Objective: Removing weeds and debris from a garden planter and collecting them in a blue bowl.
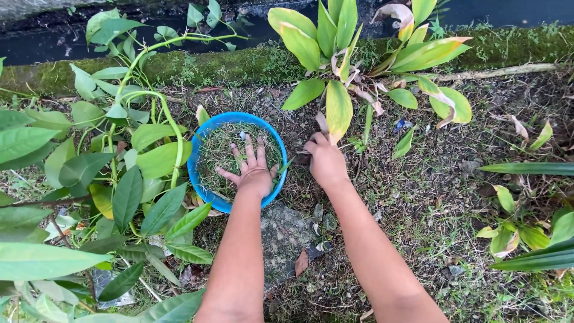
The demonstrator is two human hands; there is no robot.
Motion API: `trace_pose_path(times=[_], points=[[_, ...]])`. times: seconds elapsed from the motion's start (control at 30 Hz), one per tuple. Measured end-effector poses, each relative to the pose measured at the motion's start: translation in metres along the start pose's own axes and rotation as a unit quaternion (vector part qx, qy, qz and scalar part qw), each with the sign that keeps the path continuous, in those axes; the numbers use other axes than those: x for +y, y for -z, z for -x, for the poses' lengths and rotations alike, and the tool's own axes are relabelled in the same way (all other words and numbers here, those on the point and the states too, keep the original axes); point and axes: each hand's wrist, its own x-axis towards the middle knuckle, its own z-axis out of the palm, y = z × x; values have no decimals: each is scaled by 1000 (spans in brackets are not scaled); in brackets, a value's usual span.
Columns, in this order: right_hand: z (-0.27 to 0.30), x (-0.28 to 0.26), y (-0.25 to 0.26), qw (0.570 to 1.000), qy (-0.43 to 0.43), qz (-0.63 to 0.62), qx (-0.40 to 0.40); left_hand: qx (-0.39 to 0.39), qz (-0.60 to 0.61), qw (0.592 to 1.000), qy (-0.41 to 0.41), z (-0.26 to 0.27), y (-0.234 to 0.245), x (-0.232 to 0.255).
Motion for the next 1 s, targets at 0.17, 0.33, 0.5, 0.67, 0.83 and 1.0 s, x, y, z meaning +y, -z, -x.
trace_pose_path(times=[0.17,0.33,0.5,0.67,0.83,1.0], points=[[-15,5,50,981,-171,-89,24,-7,3,1000,-1,0,0,-1],[-38,48,80,972,-40,-22,231,-9,3,1000,-1,3,4,0],[-39,74,74,961,-81,-33,264,-12,15,1000,-3,4,6,-1],[-18,9,57,979,-66,-164,103,-3,19,1000,-6,4,3,-1],[1,-35,44,993,-54,-90,49,-12,18,1000,1,7,7,1],[12,-7,20,998,-38,-7,56,-16,24,1000,-5,3,5,-2]])
